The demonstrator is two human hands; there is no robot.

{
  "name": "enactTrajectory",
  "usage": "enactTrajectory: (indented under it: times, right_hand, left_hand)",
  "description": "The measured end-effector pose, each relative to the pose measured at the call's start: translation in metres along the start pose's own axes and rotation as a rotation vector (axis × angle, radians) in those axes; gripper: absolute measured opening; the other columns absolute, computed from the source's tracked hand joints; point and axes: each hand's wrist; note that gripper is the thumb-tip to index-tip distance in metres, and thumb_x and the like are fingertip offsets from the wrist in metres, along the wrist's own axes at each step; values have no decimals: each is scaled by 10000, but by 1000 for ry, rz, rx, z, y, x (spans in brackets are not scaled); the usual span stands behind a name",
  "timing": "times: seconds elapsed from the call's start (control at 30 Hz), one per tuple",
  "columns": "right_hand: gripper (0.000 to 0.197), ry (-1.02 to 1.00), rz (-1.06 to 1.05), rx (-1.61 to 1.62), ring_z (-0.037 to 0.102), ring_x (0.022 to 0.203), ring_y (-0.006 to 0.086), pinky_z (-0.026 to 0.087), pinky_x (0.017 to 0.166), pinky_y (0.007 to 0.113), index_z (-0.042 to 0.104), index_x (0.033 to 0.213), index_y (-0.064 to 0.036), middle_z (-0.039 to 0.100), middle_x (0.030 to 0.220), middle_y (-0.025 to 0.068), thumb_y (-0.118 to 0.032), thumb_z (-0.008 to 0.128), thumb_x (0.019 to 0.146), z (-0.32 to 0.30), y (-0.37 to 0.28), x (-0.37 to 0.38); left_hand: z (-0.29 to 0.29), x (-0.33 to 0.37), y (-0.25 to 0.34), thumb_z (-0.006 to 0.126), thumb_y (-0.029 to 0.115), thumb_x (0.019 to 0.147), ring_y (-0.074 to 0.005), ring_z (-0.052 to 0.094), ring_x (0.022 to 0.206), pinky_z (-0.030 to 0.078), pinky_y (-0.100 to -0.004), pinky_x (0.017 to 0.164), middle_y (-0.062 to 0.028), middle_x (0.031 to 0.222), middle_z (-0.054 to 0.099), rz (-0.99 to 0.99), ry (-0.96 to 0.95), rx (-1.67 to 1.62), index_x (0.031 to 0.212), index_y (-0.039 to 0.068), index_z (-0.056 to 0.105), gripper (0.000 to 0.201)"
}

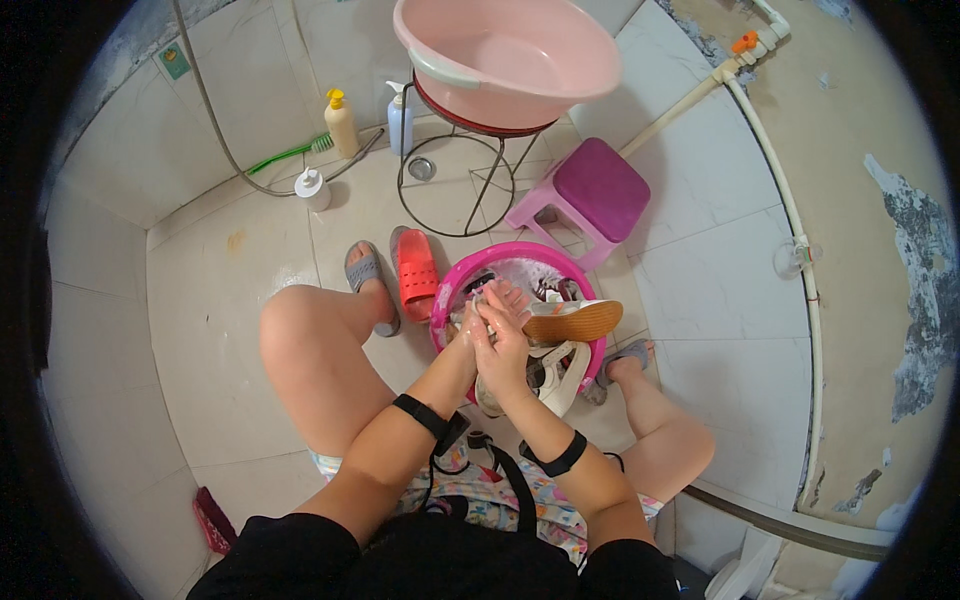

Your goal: The recorder is sitting in a bathroom washing and scrubbing a pair of shoes in a pink plastic bucket filled with water and detergent.

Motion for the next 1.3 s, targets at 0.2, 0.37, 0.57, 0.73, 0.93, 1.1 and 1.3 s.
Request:
enactTrajectory:
  times: [0.2,0.37,0.57,0.73,0.93,1.1,1.3]
  right_hand:
    - [166,-213,-162,-394,497,1153,211,398,917,299,633,949,-24,579,1179,138,-101,605,804,1,-22,18]
    - [235,-64,275,-80,602,939,235,442,811,316,591,1082,-62,630,1024,151,-144,506,878,-14,40,55]
    - [374,-24,91,-119,529,1108,270,375,950,305,487,1239,-7,569,1187,136,-189,431,917,4,7,2]
    - [355,-106,392,-55,510,1095,283,365,941,340,538,1169,-1,546,1196,154,-224,402,928,-14,20,40]
    - [359,-63,346,68,466,1161,264,335,976,340,510,1206,-12,500,1248,183,-192,375,926,-11,49,32]
    - [392,-85,296,-59,321,1293,265,235,1051,328,442,1276,-8,371,1366,203,-174,387,926,-2,8,31]
    - [370,-10,429,211,489,1141,248,337,967,302,575,1137,10,538,1211,181,-256,440,918,-24,73,60]
  left_hand:
    - [-33,1,-12,395,399,936,-289,430,1189,349,-449,1001,-136,1315,399,-8,-353,-342,1314,82,339,496]
    - [65,-53,8,361,350,957,-252,571,923,487,-398,783,-103,1028,570,-26,202,132,1111,41,485,367]
    - [41,-42,21,416,320,946,-200,542,818,480,-363,731,-60,907,559,100,129,64,939,93,533,255]
    - [48,-54,9,430,292,939,-186,527,1003,439,-349,849,-36,1072,550,-67,33,158,1094,93,513,266]
    - [55,-57,9,419,287,942,-193,470,1128,337,-344,992,-67,1285,470,141,22,222,1358,71,348,475]
    - [42,-54,19,441,262,923,-196,505,1073,376,-344,952,-76,1197,528,151,43,337,1189,59,514,342]
    - [61,-62,-4,389,320,946,-213,482,1100,410,-385,912,-107,1170,517,52,17,226,1155,62,476,342]
Point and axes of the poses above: each hand's wrist, its own x-axis towards the middle knuckle, its own z-axis out of the palm, y = z × x
